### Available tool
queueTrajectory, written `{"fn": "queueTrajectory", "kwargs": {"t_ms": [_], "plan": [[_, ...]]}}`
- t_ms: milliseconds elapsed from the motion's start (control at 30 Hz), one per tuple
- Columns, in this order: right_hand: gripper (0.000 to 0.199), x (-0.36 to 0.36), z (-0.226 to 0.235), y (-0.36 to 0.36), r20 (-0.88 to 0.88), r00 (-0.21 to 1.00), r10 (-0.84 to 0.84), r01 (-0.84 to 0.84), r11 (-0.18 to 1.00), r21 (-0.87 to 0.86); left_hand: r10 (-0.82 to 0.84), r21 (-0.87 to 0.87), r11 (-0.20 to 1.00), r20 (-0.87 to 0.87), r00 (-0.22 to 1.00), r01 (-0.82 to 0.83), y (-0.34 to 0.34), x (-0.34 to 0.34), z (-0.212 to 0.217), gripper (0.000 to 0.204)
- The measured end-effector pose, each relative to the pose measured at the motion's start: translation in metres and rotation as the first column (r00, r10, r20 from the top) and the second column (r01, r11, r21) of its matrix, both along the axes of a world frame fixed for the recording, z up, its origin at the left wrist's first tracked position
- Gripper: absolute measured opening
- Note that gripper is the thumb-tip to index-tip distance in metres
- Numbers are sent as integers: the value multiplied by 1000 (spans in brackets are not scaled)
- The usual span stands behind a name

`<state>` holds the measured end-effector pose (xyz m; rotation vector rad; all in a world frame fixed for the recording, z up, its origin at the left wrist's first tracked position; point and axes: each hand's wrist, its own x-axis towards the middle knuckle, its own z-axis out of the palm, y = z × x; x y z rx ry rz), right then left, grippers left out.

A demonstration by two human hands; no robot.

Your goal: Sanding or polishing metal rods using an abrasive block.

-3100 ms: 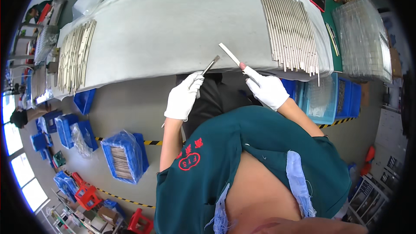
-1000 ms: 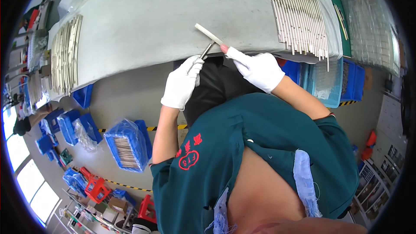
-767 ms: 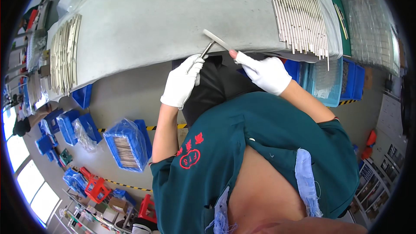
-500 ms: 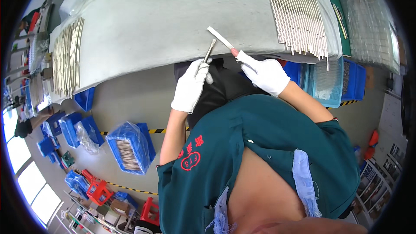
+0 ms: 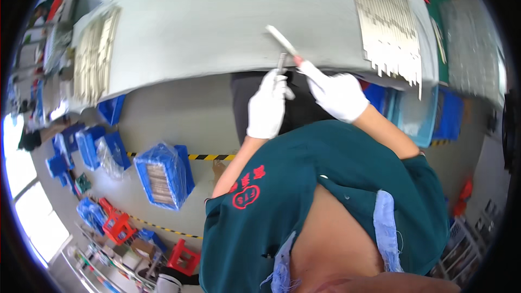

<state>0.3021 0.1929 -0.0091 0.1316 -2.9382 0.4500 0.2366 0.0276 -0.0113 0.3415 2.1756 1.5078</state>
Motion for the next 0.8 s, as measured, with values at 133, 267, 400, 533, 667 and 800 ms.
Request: {"fn": "queueTrajectory", "kwargs": {"t_ms": [133,267,400,533,667,800], "plan": [[52,12,-5,15,-92,995,33,-29,998,50,1,170,985,-144,990,24,-1,6,-24,31],[48,-6,-8,13,68,992,-106,111,991,-71,-16,48,998,-200,980,27,2,11,-25,31],[52,21,-21,18,100,992,-72,76,997,-31,-23,0,1000,-133,991,24,2,13,-29,31],[52,28,-18,26,89,984,-157,169,975,-143,-67,45,996,-128,989,74,5,8,-27,31],[52,16,1,11,-20,999,34,-34,999,-19,-67,-35,998,-209,976,61,-6,3,-21,29],[56,16,10,9,149,989,-8,7,1000,10,-54,-41,998,-113,992,49,-2,-2,-18,30]]}}
